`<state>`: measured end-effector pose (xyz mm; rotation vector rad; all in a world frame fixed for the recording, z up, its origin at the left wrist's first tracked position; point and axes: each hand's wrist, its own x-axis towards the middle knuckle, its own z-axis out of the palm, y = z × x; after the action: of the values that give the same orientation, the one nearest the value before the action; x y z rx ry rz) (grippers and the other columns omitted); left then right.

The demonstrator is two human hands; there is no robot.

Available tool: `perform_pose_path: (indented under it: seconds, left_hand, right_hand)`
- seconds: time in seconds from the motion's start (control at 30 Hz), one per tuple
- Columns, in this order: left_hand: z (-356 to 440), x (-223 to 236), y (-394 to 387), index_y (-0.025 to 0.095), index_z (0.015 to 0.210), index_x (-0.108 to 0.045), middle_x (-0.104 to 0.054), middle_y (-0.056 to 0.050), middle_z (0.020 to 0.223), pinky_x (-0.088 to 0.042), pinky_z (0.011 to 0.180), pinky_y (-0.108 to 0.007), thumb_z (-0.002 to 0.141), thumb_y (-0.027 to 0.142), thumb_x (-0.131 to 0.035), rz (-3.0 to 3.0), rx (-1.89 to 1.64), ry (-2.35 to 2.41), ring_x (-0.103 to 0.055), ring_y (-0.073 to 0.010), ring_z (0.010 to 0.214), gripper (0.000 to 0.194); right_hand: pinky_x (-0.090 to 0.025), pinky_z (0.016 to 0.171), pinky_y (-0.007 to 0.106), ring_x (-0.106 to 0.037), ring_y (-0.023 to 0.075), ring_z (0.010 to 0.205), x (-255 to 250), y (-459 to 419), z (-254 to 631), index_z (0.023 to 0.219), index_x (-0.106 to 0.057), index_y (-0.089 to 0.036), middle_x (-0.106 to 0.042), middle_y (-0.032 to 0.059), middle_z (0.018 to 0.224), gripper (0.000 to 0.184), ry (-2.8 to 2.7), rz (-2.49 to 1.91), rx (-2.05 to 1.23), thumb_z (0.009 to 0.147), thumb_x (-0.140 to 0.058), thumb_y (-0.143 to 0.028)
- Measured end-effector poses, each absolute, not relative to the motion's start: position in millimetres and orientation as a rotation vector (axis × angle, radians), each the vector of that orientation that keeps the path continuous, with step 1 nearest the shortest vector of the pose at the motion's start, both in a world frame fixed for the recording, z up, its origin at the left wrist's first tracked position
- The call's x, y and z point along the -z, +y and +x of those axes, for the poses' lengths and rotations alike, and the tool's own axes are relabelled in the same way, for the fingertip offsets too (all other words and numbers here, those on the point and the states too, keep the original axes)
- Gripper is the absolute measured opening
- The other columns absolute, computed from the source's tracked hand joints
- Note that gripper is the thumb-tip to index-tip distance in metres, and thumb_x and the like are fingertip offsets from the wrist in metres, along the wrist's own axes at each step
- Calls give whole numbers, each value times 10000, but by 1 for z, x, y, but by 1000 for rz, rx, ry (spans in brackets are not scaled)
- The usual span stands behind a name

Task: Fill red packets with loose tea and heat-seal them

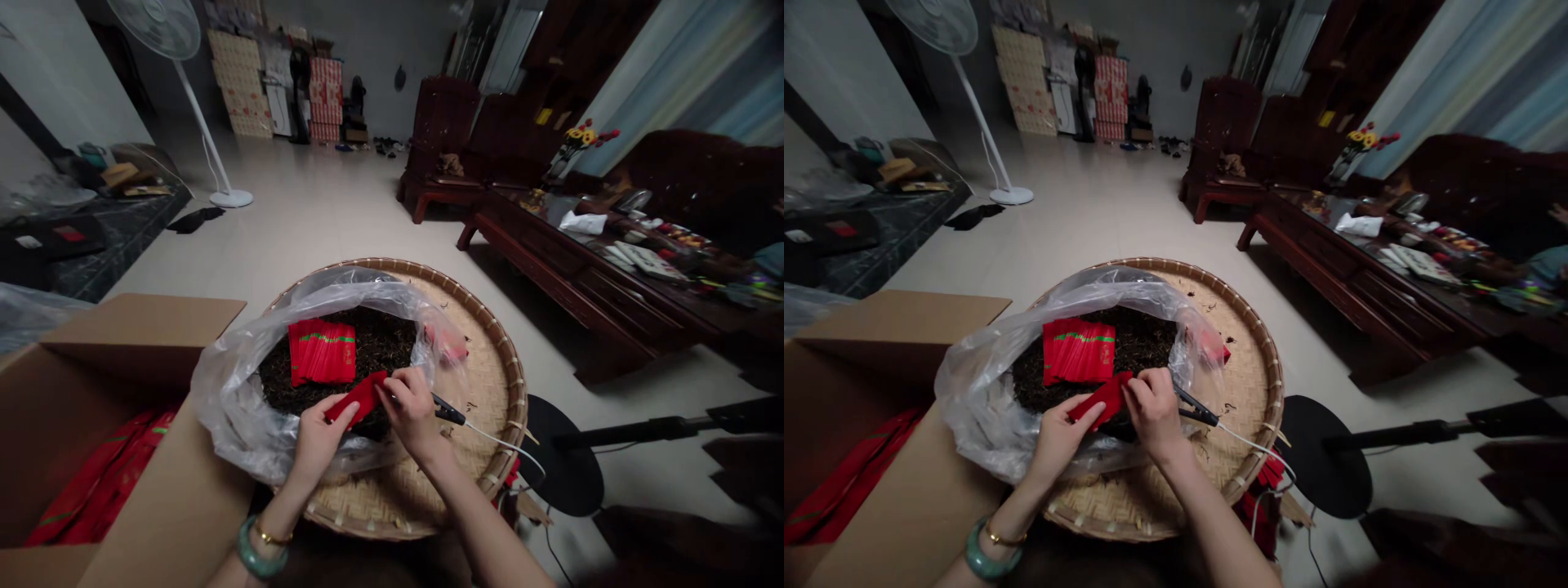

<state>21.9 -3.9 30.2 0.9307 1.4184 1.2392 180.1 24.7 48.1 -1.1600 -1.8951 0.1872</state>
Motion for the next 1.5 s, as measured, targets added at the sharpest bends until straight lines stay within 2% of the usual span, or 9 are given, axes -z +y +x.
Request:
perform_pose_path:
  seconds: [0.23, 0.37, 0.7, 0.83, 0.97, 1.1, 1.3, 1.4, 1.5]
  left_hand:
    - [20, -34, -2, 143, 945, -684, -669, -79, 988, -600, 652, -301, 602, 523, -764, 770, -1287, 1214, -649, -229, 828, 518]
    - [19, -32, -3, 140, 924, -704, -672, -93, 1001, -602, 689, -317, 641, 534, -740, 807, -1220, 1161, -648, -251, 869, 486]
    - [10, -22, -1, 131, 1043, -663, -666, -133, 1039, -548, 810, -362, 777, 574, -586, 897, -1136, 1185, -628, -274, 952, 522]
    - [12, -22, -6, 201, 1229, -559, -570, -120, 1241, -421, 991, -428, 795, 431, -640, 1610, -1349, 1483, -510, -290, 1136, 499]
    - [17, -22, -13, 230, 1306, -485, -534, -94, 1291, -412, 933, -446, 788, 223, -665, 2406, -1089, 1552, -481, -292, 1077, 548]
    - [20, -18, -11, 178, 1320, -434, -563, -89, 1240, -452, 861, -404, 771, 114, -659, 2496, -1010, 1491, -480, -264, 1000, 597]
    - [17, -12, -2, 192, 1174, -524, -617, -62, 1081, -490, 839, -368, 759, 145, -663, 2242, -1168, 1403, -513, -236, 951, 441]
    - [16, -12, 0, 215, 1124, -559, -619, -47, 1029, -518, 741, -308, 755, 180, -661, 2049, -1239, 1475, -548, -210, 906, 384]
    - [15, -13, 1, 224, 1107, -575, -616, -40, 994, -510, 617, -245, 745, 204, -659, 1915, -1286, 1504, -569, -184, 843, 372]
  right_hand:
    - [-503, 718, 297, -616, 174, 769, -51, 21, 185, 873, -661, -196, -687, 46, 820, 155, -1715, -1138, -980, 855, -541, -293]
    - [-513, 793, 335, -652, 190, 814, -47, 22, 186, 966, -693, -177, -720, 43, 907, 291, -1563, -1069, -1424, 795, -621, -401]
    - [-479, 891, 394, -653, 193, 828, -43, 22, 195, 906, -707, -200, -712, 21, 830, 420, -1406, -923, -1793, 763, -602, -581]
    - [-464, 890, 382, -630, 191, 833, -41, 23, 194, 924, -687, -194, -691, 23, 846, 474, -1502, -951, -1748, 809, -512, -620]
    - [-444, 878, 341, -576, 187, 878, -43, 22, 194, 980, -655, -174, -660, 41, 929, 542, -1710, -1034, -1621, 858, -403, -637]
    - [-431, 879, 338, -550, 183, 893, -47, 20, 194, 1024, -625, -175, -636, 53, 976, 536, -1816, -1090, -1616, 881, -364, -621]
    - [-482, 803, 354, -599, 191, 795, -58, 32, 203, 814, -668, -143, -658, 65, 801, 563, -1707, -1015, -1625, 899, -336, -589]
    - [-501, 762, 348, -614, 194, 785, -55, 59, 211, 858, -674, -160, -668, 72, 822, 385, -1651, -1187, -1166, 910, -408, -434]
    - [-451, 907, 393, -570, 227, 1001, -46, 92, 214, 1062, -647, -177, -623, 117, 1092, 269, -1884, -1277, -589, 846, -488, -193]
